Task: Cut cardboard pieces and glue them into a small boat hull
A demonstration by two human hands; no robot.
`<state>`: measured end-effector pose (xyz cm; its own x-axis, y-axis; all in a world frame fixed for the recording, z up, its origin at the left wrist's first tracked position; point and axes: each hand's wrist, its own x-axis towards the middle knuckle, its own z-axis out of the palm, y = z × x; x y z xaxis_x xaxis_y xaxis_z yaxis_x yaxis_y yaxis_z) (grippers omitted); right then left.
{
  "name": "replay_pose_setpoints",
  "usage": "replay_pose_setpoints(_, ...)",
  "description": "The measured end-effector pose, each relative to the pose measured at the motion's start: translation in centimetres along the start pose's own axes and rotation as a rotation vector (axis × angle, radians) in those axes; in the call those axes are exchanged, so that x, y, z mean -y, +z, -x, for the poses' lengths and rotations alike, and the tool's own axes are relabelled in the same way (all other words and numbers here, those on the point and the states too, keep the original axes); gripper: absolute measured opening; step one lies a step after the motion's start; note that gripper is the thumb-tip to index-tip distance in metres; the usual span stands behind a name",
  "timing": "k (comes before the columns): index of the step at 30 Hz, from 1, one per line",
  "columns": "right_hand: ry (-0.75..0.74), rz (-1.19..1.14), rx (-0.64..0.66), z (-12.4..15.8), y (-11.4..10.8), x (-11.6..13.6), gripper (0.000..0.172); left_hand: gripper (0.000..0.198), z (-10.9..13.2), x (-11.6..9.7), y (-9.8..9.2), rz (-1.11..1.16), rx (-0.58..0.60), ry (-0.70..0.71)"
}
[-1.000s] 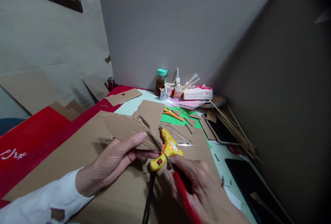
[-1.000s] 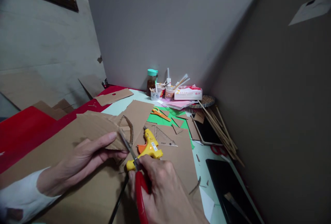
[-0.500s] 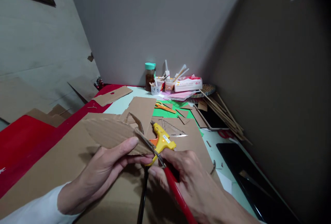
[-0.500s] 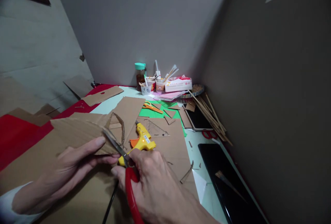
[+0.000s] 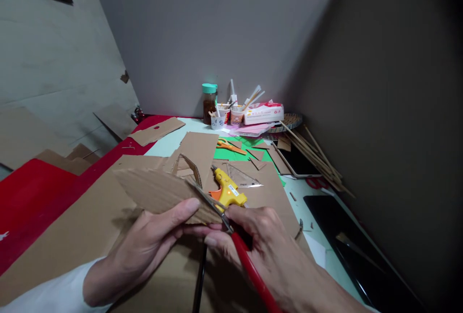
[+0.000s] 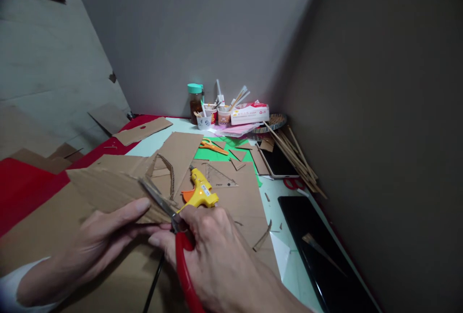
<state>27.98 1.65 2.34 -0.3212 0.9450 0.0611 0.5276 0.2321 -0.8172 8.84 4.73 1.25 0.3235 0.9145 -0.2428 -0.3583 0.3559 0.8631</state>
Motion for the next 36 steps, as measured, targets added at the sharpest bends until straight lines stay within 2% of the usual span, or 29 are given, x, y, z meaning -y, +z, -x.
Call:
replay_pose_setpoints(3, 0.004, 0.016, 0.0, 0.0, -0.1, -0.2, 0.035, 0.013, 0.0, -0.2, 0.2, -0.008, -0.004, 0.007)
replay_pose_setpoints(7, -0.002, 0.03, 0.013, -0.3, -0.6, 0.3, 0.027, 0.025, 0.0, -0.2, 0.0, -0.113, 0.067, -0.02)
replay_pose_setpoints(9, 0.014, 0.054, 0.01, -0.3, -0.6, 0.6, 0.03, 0.026, 0.1, 0.0, -0.2, -0.188, 0.095, -0.011)
replay_pose_setpoints(13, 0.064, 0.086, 0.011, -0.1, -0.1, 0.5, 0.035, 0.021, 0.3, 0.3, -1.0, -0.409, 0.06, 0.066)
replay_pose_setpoints(16, 0.055, 0.054, 0.042, 0.0, -0.1, 0.6, 0.04, 0.031, 0.3, 0.3, -1.4, -0.49, 0.12, 0.023)
replay_pose_setpoints(18, 0.019, 0.025, 0.015, 0.3, -0.5, 1.0, 0.04, 0.028, 0.3, 0.3, -1.3, -0.408, 0.147, 0.004)
replay_pose_setpoints(22, 0.002, 0.116, -0.144, 2.3, -2.2, 1.3, 0.038, 0.017, 0.4, -0.3, -0.6, -0.111, 0.148, -0.038)
replay_pose_setpoints(24, 0.038, 0.244, -0.15, 4.0, -3.0, 0.2, 0.033, 0.018, 0.4, -0.8, -0.2, -0.044, 0.147, -0.019)
replay_pose_setpoints(26, 0.12, 0.392, -0.143, 5.9, -3.5, -1.8, 0.02, 0.02, 0.3, -1.3, 0.0, -0.013, 0.144, 0.025)
replay_pose_setpoints(27, 0.133, 0.466, -0.134, 6.8, -3.7, -2.9, 0.019, 0.021, 0.2, -1.6, 0.0, -0.001, 0.138, 0.04)
replay_pose_setpoints(28, 0.121, 0.539, -0.149, 7.5, -3.8, -4.0, 0.023, 0.023, 0.0, -1.8, 0.0, 0.012, 0.123, 0.049)
replay_pose_setpoints(29, 0.142, 0.628, -0.225, 8.0, -3.9, -5.0, 0.03, 0.025, -0.2, -2.1, 0.0, 0.025, 0.095, 0.054)
replay_pose_setpoints(31, 0.148, 0.757, -0.316, 8.7, -3.8, -6.5, 0.036, 0.024, -0.7, -2.7, -0.2, 0.051, -0.009, 0.091)
replay_pose_setpoints(34, 0.154, 0.876, -0.371, 8.9, -3.5, -7.5, 0.036, 0.024, -1.4, -4.1, -1.0, 0.067, -0.172, 0.25)
replay_pose_setpoints(36, 0.154, 0.948, -0.381, 8.6, -3.4, -7.7, 0.034, 0.027, -1.7, -5.2, -1.8, 0.047, -0.225, 0.325)
